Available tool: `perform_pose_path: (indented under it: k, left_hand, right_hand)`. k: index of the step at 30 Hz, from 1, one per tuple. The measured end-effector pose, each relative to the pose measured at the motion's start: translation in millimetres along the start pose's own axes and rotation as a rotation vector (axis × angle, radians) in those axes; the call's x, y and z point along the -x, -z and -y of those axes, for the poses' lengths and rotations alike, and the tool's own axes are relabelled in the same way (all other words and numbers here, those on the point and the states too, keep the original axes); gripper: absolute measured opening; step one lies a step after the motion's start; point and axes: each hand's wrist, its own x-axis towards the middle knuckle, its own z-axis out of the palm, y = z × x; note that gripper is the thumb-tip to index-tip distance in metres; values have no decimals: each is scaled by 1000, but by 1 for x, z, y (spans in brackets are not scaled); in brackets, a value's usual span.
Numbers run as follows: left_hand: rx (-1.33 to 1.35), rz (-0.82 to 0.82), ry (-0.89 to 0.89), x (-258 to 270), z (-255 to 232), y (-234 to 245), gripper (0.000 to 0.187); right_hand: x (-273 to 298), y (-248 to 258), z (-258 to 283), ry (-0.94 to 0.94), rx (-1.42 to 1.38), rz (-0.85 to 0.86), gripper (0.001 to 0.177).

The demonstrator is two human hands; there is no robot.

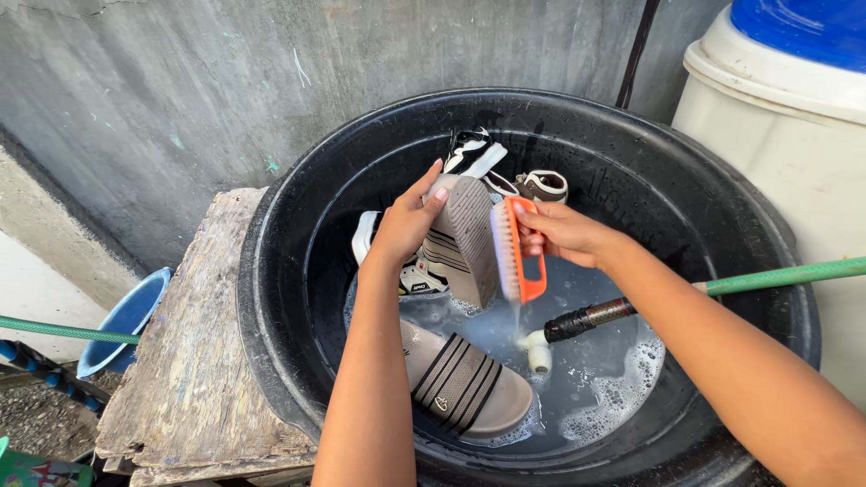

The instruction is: The person washes several shoes and slides in a black basin filled with soapy water using an orange brush and a blue sponge. The person scrubs the soles and sides of the footwear one by one and then uses a hose to spray water into the basin.

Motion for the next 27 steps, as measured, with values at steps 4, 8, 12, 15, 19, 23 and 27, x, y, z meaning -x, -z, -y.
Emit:
perform_pose_path:
  k: [4, 8, 12, 15, 19, 23, 27]
  left_hand:
    - [-26, -29, -15, -8, 13, 1, 65]
    - [-92, -67, 12, -21, 29, -3, 53]
    - [97, -95, -66, -31, 48, -1, 47]
    - [10, -175, 13, -24, 45, 2, 52]
    - [-238, -180, -20, -14, 10, -18, 52]
    - [-334, -235, 92, -4, -12, -24, 51]
    - [-297, -253, 184, 0, -12, -13, 55]
  right_hand:
    - [-7, -28, 0, 171, 97, -226, 24]
    - [-11, -65, -2, 376, 439, -366, 36]
    - [-9, -73, -33, 417, 599, -378, 38]
    - [-19, -57, -38, 473, 728, -482, 39]
    - [-43, -49, -2, 450, 280, -601, 37]
    - [-24, -63, -20, 566, 400, -600, 35]
    - [-16, -76, -30, 660, 524, -599, 34]
